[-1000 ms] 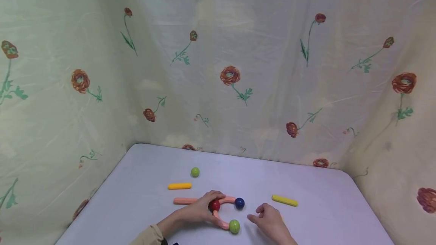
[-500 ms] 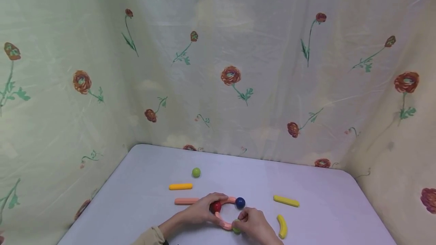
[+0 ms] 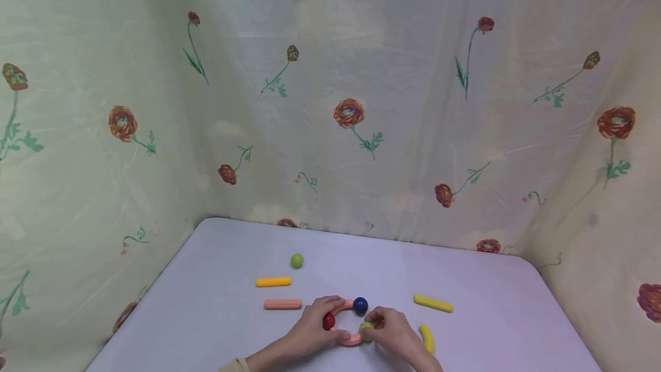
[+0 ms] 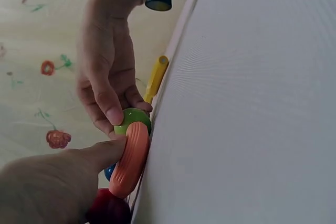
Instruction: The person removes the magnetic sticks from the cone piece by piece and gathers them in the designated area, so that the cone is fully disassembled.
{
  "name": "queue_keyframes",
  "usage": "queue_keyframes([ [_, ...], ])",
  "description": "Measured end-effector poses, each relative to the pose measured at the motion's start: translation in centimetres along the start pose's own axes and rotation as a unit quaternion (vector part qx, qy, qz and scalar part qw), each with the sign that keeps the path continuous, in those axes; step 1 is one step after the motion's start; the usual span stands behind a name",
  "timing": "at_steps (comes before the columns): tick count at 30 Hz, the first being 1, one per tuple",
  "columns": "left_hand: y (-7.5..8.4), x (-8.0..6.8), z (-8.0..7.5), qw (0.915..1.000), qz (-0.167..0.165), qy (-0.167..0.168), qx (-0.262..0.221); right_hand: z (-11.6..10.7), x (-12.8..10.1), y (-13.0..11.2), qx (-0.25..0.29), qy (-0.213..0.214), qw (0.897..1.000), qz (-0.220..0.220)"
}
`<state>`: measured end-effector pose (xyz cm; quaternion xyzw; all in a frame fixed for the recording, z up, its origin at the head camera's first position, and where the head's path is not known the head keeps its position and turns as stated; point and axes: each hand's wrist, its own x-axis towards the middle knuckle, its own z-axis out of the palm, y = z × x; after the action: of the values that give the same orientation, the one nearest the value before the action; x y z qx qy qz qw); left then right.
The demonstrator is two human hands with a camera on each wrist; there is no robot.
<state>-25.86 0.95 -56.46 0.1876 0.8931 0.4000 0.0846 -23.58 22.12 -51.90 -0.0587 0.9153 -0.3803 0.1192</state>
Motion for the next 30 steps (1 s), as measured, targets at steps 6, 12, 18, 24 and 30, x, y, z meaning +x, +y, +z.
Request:
queue_keyframes([
  [6,-0.3,0.3,-0.4,0.9999,0.003,-0.011,-0.011,-0.6,0.0,0.0,-0.010,-0.045,0.998,-0.032],
  [12,-0.3,0.3,-0.7,0.9998,-0.007,-0.017,-0.006,-0.9,0.0,0.3,-0.002,-0.071,0.997,-0.020],
  [18,-0.5,0.4,-0.5,0.9998,-0.002,-0.018,-0.008,-1.9,0.2,1.2,0.015,-0.053,0.998,0.016],
  [24,-1.1,0.5,-0.4,0.9988,-0.008,-0.020,-0.045,-4.0,3.2,2.2,0.021,0.066,0.997,0.040],
  [30,-1.2,0.7,-0.3,0.9980,-0.019,-0.025,-0.054,-5.6,8.0,3.2,0.010,0.103,0.994,0.022],
])
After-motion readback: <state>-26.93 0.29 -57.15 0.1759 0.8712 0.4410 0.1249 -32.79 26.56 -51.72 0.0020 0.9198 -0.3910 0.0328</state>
